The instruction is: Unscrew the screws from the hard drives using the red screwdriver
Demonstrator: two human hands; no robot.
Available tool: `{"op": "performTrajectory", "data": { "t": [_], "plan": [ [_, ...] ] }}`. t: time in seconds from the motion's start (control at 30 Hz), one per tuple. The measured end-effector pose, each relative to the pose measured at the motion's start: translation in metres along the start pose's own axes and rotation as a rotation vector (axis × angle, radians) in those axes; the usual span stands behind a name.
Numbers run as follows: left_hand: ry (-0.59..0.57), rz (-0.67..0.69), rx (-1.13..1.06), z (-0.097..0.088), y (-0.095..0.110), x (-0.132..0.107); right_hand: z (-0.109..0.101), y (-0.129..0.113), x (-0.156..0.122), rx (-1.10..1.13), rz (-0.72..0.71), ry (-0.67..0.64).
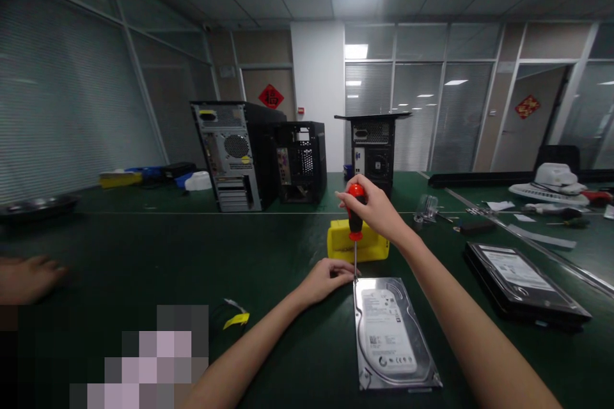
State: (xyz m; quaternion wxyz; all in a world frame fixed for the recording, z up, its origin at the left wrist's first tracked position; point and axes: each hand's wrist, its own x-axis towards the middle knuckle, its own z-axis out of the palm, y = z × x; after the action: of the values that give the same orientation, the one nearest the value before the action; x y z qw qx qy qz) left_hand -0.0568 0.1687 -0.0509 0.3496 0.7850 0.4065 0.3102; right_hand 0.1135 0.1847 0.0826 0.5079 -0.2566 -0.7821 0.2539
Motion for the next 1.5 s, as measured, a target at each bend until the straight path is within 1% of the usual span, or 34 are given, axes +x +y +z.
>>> {"op": "performTrajectory", "data": {
  "t": [0.1, 0.23, 0.4, 0.5, 0.73, 0.87, 1.0, 1.1, 1.2, 1.27, 1.37, 1.5],
  "plan": [
    [0.008, 0.003, 0.015, 0.001, -0.001, 0.000, 0.001, 0.002, -0.001, 0.012, 0.013, 0.011],
    [0.012, 0.000, 0.025, 0.001, -0.002, 0.000, -0.001, 0.002, -0.003, -0.036, 0.006, 0.028],
    [0.015, -0.005, 0.029, 0.000, -0.003, -0.001, -0.007, 0.000, -0.003, -0.023, -0.021, -0.035],
    [0.013, -0.003, 0.029, 0.001, -0.004, 0.000, -0.008, 0.000, -0.003, -0.009, -0.005, -0.042],
    [0.026, 0.025, 0.029, 0.003, -0.006, 0.000, 0.004, 0.000, -0.003, 0.267, 0.039, -0.039],
    [0.021, 0.038, 0.031, 0.002, -0.005, 0.000, 0.005, 0.000, -0.005, 0.279, 0.047, -0.017],
    [0.012, 0.037, 0.031, 0.001, -0.006, 0.001, 0.000, 0.000, -0.005, 0.323, 0.087, -0.065],
    [0.014, 0.044, 0.026, 0.001, -0.005, 0.001, -0.002, -0.002, -0.005, 0.280, 0.075, -0.091],
    [0.011, 0.046, 0.016, 0.001, -0.003, 0.000, -0.001, -0.005, -0.006, 0.262, 0.058, -0.077],
    [0.009, 0.035, 0.011, 0.000, -0.002, 0.000, 0.001, -0.006, -0.006, 0.296, 0.068, -0.060],
    [0.013, 0.021, 0.014, 0.000, -0.002, 0.001, 0.005, -0.004, -0.005, 0.356, 0.089, -0.070],
    [0.011, 0.034, 0.012, 0.000, -0.004, 0.001, 0.004, -0.001, -0.005, 0.392, 0.111, -0.073]
  ]
}}
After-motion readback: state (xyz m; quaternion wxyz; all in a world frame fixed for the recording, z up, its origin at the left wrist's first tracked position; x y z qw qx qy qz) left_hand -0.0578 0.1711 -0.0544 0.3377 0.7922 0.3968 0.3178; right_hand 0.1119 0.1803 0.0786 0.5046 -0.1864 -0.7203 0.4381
